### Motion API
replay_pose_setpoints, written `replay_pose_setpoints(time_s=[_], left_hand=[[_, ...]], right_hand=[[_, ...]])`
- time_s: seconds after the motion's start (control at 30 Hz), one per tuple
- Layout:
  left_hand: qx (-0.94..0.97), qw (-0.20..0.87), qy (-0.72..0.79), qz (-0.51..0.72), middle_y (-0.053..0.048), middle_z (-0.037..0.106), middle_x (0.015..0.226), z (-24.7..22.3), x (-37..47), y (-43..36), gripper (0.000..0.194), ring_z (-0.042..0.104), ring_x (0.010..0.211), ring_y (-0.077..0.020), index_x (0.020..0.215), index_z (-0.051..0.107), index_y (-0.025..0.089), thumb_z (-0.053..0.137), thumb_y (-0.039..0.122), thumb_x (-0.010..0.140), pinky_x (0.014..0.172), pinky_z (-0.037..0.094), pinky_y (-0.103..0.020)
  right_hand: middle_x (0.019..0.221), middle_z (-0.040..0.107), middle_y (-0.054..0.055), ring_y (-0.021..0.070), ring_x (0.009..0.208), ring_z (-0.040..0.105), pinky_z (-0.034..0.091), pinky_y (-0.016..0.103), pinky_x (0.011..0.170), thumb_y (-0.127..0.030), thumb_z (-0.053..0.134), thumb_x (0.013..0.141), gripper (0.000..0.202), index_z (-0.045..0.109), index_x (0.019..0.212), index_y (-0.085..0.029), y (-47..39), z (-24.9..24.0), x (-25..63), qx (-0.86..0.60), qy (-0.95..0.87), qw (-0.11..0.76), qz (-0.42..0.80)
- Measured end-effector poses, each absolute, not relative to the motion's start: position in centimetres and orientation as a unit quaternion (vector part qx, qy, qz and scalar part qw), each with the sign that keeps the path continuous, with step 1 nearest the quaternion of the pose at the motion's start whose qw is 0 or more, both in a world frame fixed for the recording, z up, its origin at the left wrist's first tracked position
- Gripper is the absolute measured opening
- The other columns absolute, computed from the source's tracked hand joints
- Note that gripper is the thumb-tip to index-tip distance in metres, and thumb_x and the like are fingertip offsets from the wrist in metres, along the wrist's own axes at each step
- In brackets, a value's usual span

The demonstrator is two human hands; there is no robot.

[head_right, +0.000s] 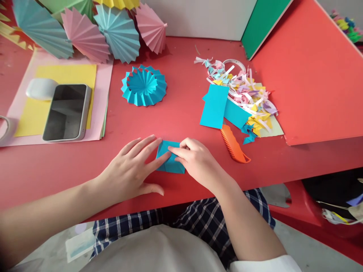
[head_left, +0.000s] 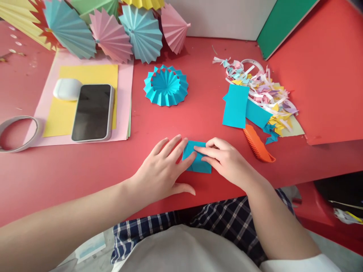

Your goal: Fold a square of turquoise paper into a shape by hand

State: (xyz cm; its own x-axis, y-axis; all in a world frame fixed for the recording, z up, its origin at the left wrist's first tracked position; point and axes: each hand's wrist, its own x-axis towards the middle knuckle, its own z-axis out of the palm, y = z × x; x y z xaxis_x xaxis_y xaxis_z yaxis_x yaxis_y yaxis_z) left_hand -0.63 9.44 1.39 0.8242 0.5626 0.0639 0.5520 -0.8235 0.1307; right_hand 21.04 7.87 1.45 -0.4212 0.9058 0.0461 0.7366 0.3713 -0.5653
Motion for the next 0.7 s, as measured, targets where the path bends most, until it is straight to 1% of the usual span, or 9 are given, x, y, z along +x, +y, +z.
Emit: replay_pose_setpoints(time_s=[0.1,0.2,0.37,0.43,0.5,0.6,0.7], left_hand=[[0.958,0.056,0.278,0.04,-0.02,0.038,0.139,1.38,-0.68,9.53,0.084,0.032,0.13,-0.0351,0.131,0.043,0.015,0.03,0.076,0.074,0.104,0.027,-0.051],[0.959,0.059,0.275,0.04,-0.019,0.038,0.14,1.33,-0.76,9.57,0.086,0.029,0.132,-0.0339,0.132,0.041,0.015,0.028,0.077,0.074,0.106,0.025,-0.05],[0.96,0.072,0.268,0.04,-0.02,0.034,0.142,1.29,-0.87,9.5,0.086,0.026,0.133,-0.0363,0.131,0.043,0.017,0.03,0.078,0.072,0.106,0.023,-0.053],[0.96,0.076,0.267,0.042,-0.02,0.033,0.142,1.28,-0.89,9.51,0.085,0.024,0.134,-0.0368,0.13,0.043,0.018,0.031,0.078,0.072,0.106,0.022,-0.054],[0.962,0.08,0.258,0.047,-0.02,0.033,0.143,1.22,-0.89,9.55,0.084,0.023,0.134,-0.0354,0.131,0.042,0.016,0.032,0.076,0.073,0.107,0.022,-0.053],[0.968,0.088,0.229,0.062,-0.021,0.035,0.141,1.04,-0.88,9.62,0.084,0.028,0.133,-0.0337,0.131,0.042,0.01,0.033,0.073,0.076,0.107,0.026,-0.049],[0.971,0.091,0.212,0.071,-0.022,0.043,0.135,0.88,-0.85,9.68,0.084,0.035,0.129,-0.0348,0.129,0.044,0.006,0.033,0.072,0.077,0.106,0.029,-0.049]], right_hand=[[0.083,0.053,0.005,0.0157,0.078,0.056,0.051,0.031,0.069,-0.014,0.049,0.086,0.032,0.06,0.115,-0.022,7.85,1.6,20.95,-0.506,-0.81,0.171,0.241],[0.082,0.052,0.005,0.0153,0.077,0.056,0.05,0.03,0.068,-0.013,0.049,0.086,0.031,0.061,0.113,-0.02,7.84,1.76,20.85,-0.507,-0.808,0.17,0.249],[0.082,0.05,0.004,0.0143,0.074,0.055,0.05,0.029,0.065,-0.015,0.05,0.086,0.026,0.065,0.107,-0.018,7.86,1.88,20.77,-0.516,-0.795,0.173,0.269],[0.083,0.05,0.004,0.015,0.076,0.054,0.05,0.03,0.067,-0.015,0.051,0.086,0.028,0.063,0.11,-0.019,7.89,1.76,20.84,-0.512,-0.802,0.169,0.259],[0.084,0.052,0.005,0.0164,0.079,0.055,0.05,0.031,0.07,-0.014,0.051,0.085,0.032,0.06,0.115,-0.018,7.94,1.59,20.94,-0.506,-0.812,0.166,0.241],[0.085,0.052,0.006,0.0167,0.08,0.055,0.05,0.032,0.072,-0.015,0.051,0.085,0.034,0.058,0.119,-0.017,7.98,1.41,21.02,-0.501,-0.817,0.166,0.232],[0.084,0.053,0.006,0.0164,0.079,0.055,0.05,0.031,0.071,-0.013,0.052,0.085,0.034,0.059,0.118,-0.015,7.96,1.42,21.02,-0.501,-0.815,0.17,0.236]])
